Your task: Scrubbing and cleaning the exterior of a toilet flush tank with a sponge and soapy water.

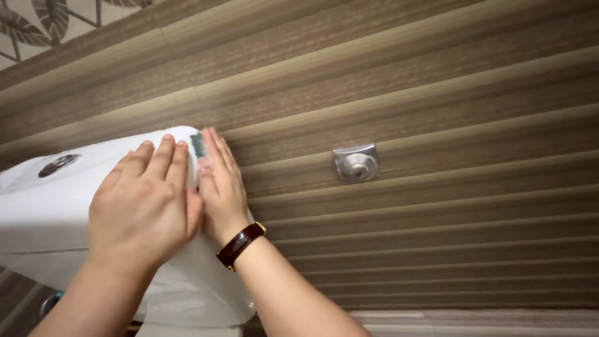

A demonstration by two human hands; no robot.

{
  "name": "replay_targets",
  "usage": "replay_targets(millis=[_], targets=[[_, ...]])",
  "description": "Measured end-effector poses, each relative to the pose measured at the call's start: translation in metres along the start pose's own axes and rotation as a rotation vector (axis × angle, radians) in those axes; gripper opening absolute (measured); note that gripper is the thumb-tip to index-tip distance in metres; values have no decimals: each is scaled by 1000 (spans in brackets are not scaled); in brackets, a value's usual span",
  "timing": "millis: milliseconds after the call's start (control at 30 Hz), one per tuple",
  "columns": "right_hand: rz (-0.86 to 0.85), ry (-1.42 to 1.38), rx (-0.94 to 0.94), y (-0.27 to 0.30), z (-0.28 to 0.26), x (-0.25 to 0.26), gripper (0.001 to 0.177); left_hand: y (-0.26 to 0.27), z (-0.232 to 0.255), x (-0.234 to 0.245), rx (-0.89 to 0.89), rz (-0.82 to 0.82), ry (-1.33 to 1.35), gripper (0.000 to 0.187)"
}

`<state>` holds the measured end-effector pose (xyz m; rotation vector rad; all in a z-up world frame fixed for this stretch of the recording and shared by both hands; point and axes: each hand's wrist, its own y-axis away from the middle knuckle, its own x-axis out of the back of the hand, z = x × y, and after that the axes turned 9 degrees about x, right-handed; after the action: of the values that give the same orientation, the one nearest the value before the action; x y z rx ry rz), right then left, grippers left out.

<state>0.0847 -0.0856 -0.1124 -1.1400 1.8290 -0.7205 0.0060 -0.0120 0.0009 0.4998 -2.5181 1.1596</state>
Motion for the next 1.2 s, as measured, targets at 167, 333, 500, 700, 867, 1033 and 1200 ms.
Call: replay_targets(millis=[167,333,500,700,867,1033,1200], targets=[[9,178,180,27,-39,-6,51,2,-1,3,7,28,68,65],[36,224,179,82,-40,2,50,1,-2,1,-20,34,71,61],[101,122,-119,70,11,-2,53,4,0,0,13,41,33,53],[93,222,147,24,-26,-13,56,2,2,5,-6,87,46,50],[108,226,103,78,-40,-9,51,-1,2,4,-15,94,36,50],[108,211,-23,80,-6,-6,52,1,5,6,-14,113,29,42],[106,35,-127,17,0,-16,53,1,4,7,-18,116,22,42]])
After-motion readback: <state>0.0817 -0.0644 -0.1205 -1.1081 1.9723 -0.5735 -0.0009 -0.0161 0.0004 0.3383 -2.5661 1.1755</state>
